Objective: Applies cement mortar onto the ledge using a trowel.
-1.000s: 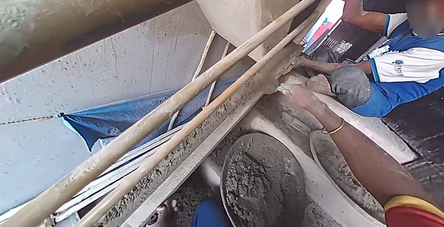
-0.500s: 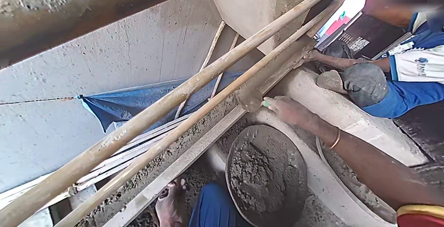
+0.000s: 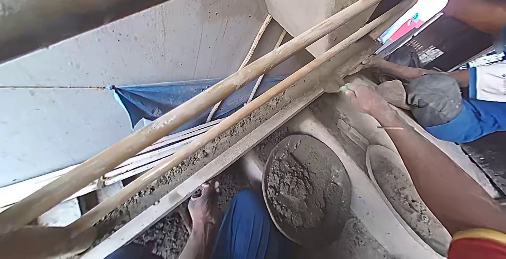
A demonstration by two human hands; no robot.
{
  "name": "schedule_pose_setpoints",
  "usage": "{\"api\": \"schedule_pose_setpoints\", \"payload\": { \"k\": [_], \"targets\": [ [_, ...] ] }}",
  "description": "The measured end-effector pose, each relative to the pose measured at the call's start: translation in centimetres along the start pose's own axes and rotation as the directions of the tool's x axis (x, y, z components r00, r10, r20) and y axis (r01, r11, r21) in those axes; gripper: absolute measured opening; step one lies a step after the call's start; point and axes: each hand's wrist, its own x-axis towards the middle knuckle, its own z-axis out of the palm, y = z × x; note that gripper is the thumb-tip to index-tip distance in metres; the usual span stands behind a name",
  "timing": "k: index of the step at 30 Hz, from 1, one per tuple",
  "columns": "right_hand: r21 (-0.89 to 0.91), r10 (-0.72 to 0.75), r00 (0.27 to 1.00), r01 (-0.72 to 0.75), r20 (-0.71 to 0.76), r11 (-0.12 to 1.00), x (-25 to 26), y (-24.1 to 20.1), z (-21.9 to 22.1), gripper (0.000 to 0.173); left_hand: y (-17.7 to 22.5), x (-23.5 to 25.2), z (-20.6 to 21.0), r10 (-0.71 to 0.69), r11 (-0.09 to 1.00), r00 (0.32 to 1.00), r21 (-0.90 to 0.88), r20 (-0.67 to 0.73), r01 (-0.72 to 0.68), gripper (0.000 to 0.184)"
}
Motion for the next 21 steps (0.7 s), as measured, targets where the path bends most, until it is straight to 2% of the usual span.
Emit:
{"api": "schedule_pose_setpoints", "payload": {
  "k": [2, 3, 6, 8, 9, 11, 12, 17, 21],
  "targets": [
    [0.047, -0.165, 0.986, 0.164, 0.013, 0.985, -4.7, -3.1, 2.5, 0.038, 0.1, 0.2, 0.1, 0.006, 1.0, 1.0, 0.011, 0.012, -0.007, 0.008],
    [0.08, -0.183, 0.983, 0.182, 0.007, 0.98, -6.9, -4.4, 3.5, 0.04, 0.1, 0.3, 0.2, 0.008, 1.0, 1.0, 0.017, 0.013, -0.008, 0.008],
    [0.25, -0.057, 0.997, 0.066, -0.043, 0.966, -13.9, -5.1, 7.6, 0.041, 0.3, -0.1, -0.1, -0.016, 0.999, 0.999, 0.043, 0.03, 0.015, 0.009],
    [0.327, 0.038, 0.995, -0.065, 0.088, 0.943, -17.7, -4.5, 9.8, 0.041, 0.3, 0.0, -0.1, -0.016, 0.999, 0.998, 0.043, 0.062, 0.013, 0.013],
    [0.323, 0.055, 0.975, -0.125, 0.216, 0.938, -19.1, -4.1, 10.5, 0.038, 0.4, 0.1, 0.0, -0.014, 0.999, 0.997, 0.044, 0.077, 0.011, 0.015],
    [0.256, 0.067, 0.885, -0.205, 0.462, 0.945, -21.7, -4.3, 11.1, 0.037, 0.4, 0.2, 0.1, -0.017, 0.999, 0.997, 0.053, 0.08, 0.013, 0.018],
    [0.228, 0.059, 0.849, -0.208, 0.526, 0.951, -22.9, -4.6, 11.3, 0.038, 0.3, 0.2, 0.1, -0.017, 0.998, 0.997, 0.061, 0.078, 0.012, 0.02],
    [0.164, 0.003, 0.837, -0.111, 0.547, 0.98, -27.2, -9.7, 12.6, 0.045, 0.2, 0.1, 0.1, -0.008, 0.994, 0.995, 0.111, 0.099, -0.003, 0.025],
    [0.027, 0.076, 0.706, -0.134, 0.704, 0.991, -29.2, -7.9, 13.2, 0.038, 0.3, 0.2, -0.3, -0.029, 0.993, 0.989, 0.118, 0.143, 0.012, 0.026]
  ]
}}
